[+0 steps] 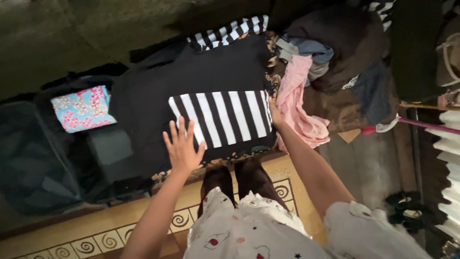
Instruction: The person folds several items of clothing, including a blue floral patterned cloth and a black-and-white striped shirt, and places them into an open black suitcase.
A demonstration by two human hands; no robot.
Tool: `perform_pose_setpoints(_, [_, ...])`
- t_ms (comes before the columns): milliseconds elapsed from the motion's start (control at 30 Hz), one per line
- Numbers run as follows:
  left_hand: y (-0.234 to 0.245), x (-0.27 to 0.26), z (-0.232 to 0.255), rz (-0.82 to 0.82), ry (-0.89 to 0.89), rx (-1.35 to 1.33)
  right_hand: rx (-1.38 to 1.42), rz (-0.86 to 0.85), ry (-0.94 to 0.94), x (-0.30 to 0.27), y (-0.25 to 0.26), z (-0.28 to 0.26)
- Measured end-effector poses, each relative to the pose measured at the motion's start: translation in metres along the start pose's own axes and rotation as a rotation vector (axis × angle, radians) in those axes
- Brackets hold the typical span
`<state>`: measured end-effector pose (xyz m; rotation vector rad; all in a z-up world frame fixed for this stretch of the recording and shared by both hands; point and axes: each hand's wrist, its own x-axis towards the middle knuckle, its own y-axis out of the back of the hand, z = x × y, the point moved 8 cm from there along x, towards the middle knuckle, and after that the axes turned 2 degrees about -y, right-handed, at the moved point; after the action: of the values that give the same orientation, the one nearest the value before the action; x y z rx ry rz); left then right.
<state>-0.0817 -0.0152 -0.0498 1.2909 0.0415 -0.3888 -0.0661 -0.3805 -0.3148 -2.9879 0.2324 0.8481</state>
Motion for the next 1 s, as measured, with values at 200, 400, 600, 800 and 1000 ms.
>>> perform_pose_setpoints(200, [-0.009, -0.001, -0.002, -0.014, 0.005, 0.033, -0.055, 0.310, -0.161, 0.043, 0.064, -0.006])
perform_pose_setpoints(400, [-0.015, -0.003, -0.005, 0.004, -0.004, 0.028, -0.425, -0.176, 0.429, 0.077, 0.038, -0.080])
perform_pose_setpoints(600, [-0.019, -0.003, -0.007, -0.005, -0.005, 0.033, -0.554, -0.314, 0.078, 0.106, 0.039, -0.049])
perform_pose_setpoints(800, [-0.021, -0.003, -0.009, -0.009, -0.001, 0.031, -0.534, -0.303, 0.013, 0.119, 0.063, -0.046])
perform_pose_setpoints(1000, [-0.023, -0.004, -0.010, -0.018, 0.000, 0.021, -0.900, -0.348, 0.097, 0.117, 0.080, -0.082])
